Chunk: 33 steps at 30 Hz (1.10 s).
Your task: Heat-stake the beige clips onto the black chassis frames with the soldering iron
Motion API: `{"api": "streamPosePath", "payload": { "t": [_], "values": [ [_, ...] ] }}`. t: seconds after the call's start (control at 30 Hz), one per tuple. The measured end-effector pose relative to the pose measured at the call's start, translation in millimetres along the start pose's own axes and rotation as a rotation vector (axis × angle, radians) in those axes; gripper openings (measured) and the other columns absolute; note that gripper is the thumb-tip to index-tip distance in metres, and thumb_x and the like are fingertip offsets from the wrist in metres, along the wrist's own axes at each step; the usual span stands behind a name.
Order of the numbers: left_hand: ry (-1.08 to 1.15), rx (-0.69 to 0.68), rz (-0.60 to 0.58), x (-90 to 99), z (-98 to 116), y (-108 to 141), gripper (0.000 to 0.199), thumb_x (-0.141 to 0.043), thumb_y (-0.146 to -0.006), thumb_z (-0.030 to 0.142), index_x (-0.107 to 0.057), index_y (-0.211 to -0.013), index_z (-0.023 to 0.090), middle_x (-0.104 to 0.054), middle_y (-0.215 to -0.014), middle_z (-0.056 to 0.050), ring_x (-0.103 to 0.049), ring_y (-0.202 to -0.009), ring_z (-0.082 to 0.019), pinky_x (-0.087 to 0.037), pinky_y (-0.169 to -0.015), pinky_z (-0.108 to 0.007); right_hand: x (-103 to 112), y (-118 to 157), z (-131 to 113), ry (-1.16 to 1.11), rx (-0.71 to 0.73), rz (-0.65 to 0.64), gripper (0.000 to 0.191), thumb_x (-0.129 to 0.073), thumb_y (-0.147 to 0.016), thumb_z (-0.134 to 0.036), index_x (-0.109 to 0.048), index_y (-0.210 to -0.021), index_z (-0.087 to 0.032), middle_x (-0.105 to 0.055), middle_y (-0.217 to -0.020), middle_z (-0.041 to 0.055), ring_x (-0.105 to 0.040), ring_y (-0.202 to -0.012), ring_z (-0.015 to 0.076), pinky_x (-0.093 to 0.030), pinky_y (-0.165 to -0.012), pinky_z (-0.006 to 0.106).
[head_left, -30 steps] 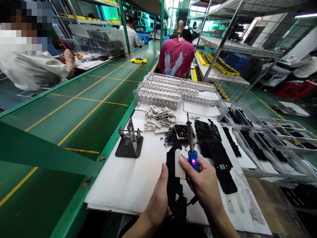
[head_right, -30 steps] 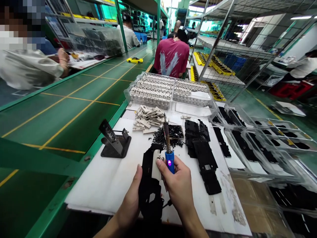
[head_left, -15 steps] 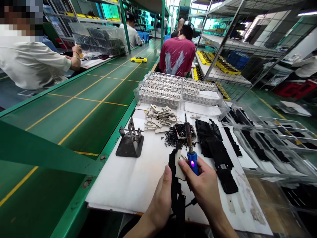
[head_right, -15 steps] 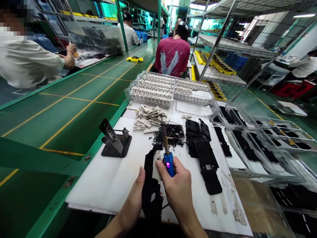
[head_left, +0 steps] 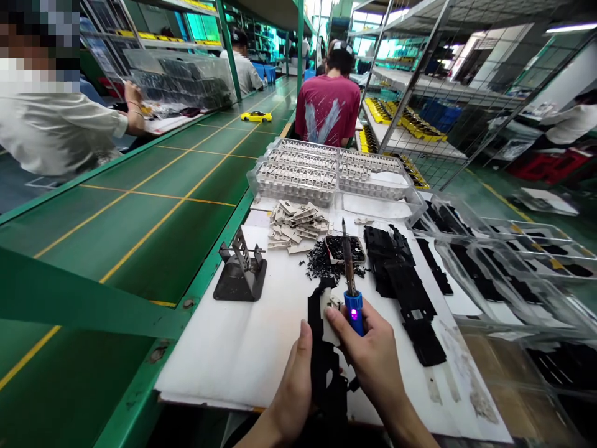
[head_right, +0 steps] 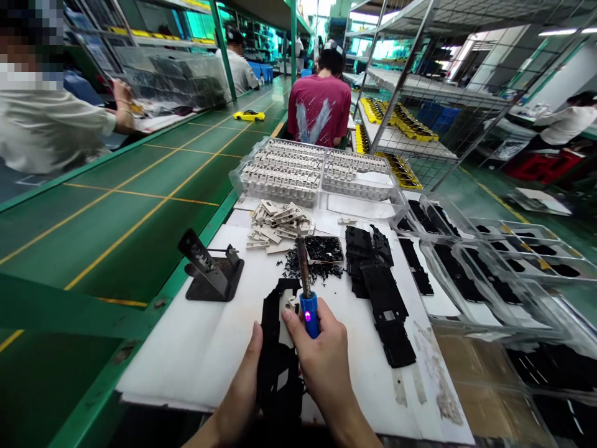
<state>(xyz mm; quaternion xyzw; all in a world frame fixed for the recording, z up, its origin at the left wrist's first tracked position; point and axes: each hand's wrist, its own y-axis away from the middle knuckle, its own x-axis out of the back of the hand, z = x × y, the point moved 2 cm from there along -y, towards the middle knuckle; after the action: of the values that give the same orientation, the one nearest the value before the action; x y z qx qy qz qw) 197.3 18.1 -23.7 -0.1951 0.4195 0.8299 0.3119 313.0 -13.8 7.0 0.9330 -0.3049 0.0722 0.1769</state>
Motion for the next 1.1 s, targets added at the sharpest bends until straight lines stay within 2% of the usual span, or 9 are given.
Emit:
{"api": "streamPosePath", "payload": {
  "t": [0.1,0.17,0.27,0.37,0.53,0.63,0.77,0.93,1.1],
  "values": [
    [0.101,0.075,0.069,1.2,1.0,0.1,0.084,-0.041,-0.077,0.075,-0.056,-0.125,0.009,-0.068,-0.085,-0.012,-0.063,-0.083,-0.019,-0.051,-0.072,-0.026,-4.9,-1.2,1.4,-0.061,-0.035,-0.014,0.047,-0.063,-0.075,-0.06,-0.049,-0.076,-0.016,-0.038,-0.06,-0.005,-0.034,-0.053,0.0036,-0.03,-0.048,0.015],
    [0.144,-0.003,0.094,2.5,6.8,-1.1,0.074,-0.051,-0.079,0.065,-0.048,-0.135,0.016,-0.068,-0.096,-0.009,-0.062,-0.087,-0.016,-0.051,-0.073,-0.023,-5.3,-2.0,4.8,-0.103,-0.043,-0.002,0.047,-0.065,-0.074,-0.06,-0.051,-0.075,-0.015,-0.038,-0.059,-0.0048,-0.034,-0.053,0.0038,-0.03,-0.046,0.015],
    [0.121,-0.175,0.053,5.7,18.4,-5.0,0.071,-0.07,-0.076,0.039,-0.042,-0.139,0.029,-0.063,-0.115,-0.004,-0.06,-0.088,-0.01,-0.05,-0.073,-0.019,-2.0,-2.1,11.2,-0.138,-0.031,0.039,0.047,-0.071,-0.07,-0.057,-0.057,-0.08,-0.014,-0.047,-0.062,-0.0026,-0.04,-0.057,0.0045,-0.034,-0.051,0.015],
    [0.051,-0.176,-0.033,9.2,24.8,-9.8,0.06,-0.072,-0.074,0.029,-0.053,-0.131,0.022,-0.062,-0.121,-0.007,-0.057,-0.072,-0.005,-0.044,-0.059,-0.017,0.6,0.4,16.1,-0.214,-0.103,0.024,0.05,-0.076,-0.064,-0.056,-0.058,-0.086,-0.014,-0.05,-0.063,-0.0023,-0.036,-0.053,0.0027,-0.029,-0.047,0.015],
    [-0.055,-0.171,-0.175,10.8,32.6,-12.3,0.049,-0.072,-0.074,0.025,-0.06,-0.12,0.015,-0.069,-0.101,-0.009,-0.061,-0.073,-0.009,-0.049,-0.077,-0.022,4.5,9.3,17.4,-0.319,-0.174,0.015,0.051,-0.074,-0.066,-0.058,-0.056,-0.084,-0.014,-0.041,-0.052,-0.0055,-0.026,-0.042,-0.0003,-0.017,-0.04,0.015],
    [-0.154,-0.227,-0.097,10.6,37.3,-11.4,0.047,-0.075,-0.072,0.024,-0.06,-0.115,0.014,-0.069,-0.099,-0.009,-0.064,-0.087,-0.015,-0.05,-0.082,-0.023,8.8,14.5,22.3,-0.286,-0.143,0.044,0.054,-0.07,-0.068,-0.062,-0.06,-0.088,-0.013,-0.04,-0.046,-0.0048,-0.034,-0.04,0.0034,-0.023,-0.04,0.016],
    [-0.19,-0.258,0.011,5.7,35.5,-11.7,0.04,-0.072,-0.075,0.028,-0.061,-0.112,0.016,-0.068,-0.106,-0.006,-0.061,-0.093,-0.013,-0.05,-0.083,-0.021,11.3,22.2,24.1,-0.2,-0.095,0.24,0.062,-0.075,-0.062,-0.06,-0.062,-0.1,-0.013,-0.053,-0.059,-0.0009,-0.036,-0.045,0.0037,-0.029,-0.042,0.017],
    [-0.134,-0.18,-0.028,-0.4,29.3,-11.9,0.039,-0.061,-0.084,0.035,-0.063,-0.116,0.012,-0.069,-0.104,-0.01,-0.063,-0.09,-0.013,-0.05,-0.084,-0.024,8.9,23.0,17.2,-0.114,-0.038,0.337,0.052,-0.078,-0.059,-0.056,-0.062,-0.086,-0.014,-0.054,-0.066,0.0001,-0.048,-0.058,0.0071,-0.041,-0.052,0.017],
    [-0.133,-0.188,-0.099,-1.5,31.1,-7.3,0.041,-0.061,-0.084,0.035,-0.062,-0.118,0.013,-0.069,-0.105,-0.011,-0.064,-0.09,-0.015,-0.051,-0.08,-0.024,9.5,25.0,18.9,-0.209,-0.074,0.314,0.056,-0.077,-0.061,-0.055,-0.061,-0.096,-0.014,-0.059,-0.071,0.0016,-0.052,-0.063,0.0093,-0.044,-0.055,0.018]
  ]
}}
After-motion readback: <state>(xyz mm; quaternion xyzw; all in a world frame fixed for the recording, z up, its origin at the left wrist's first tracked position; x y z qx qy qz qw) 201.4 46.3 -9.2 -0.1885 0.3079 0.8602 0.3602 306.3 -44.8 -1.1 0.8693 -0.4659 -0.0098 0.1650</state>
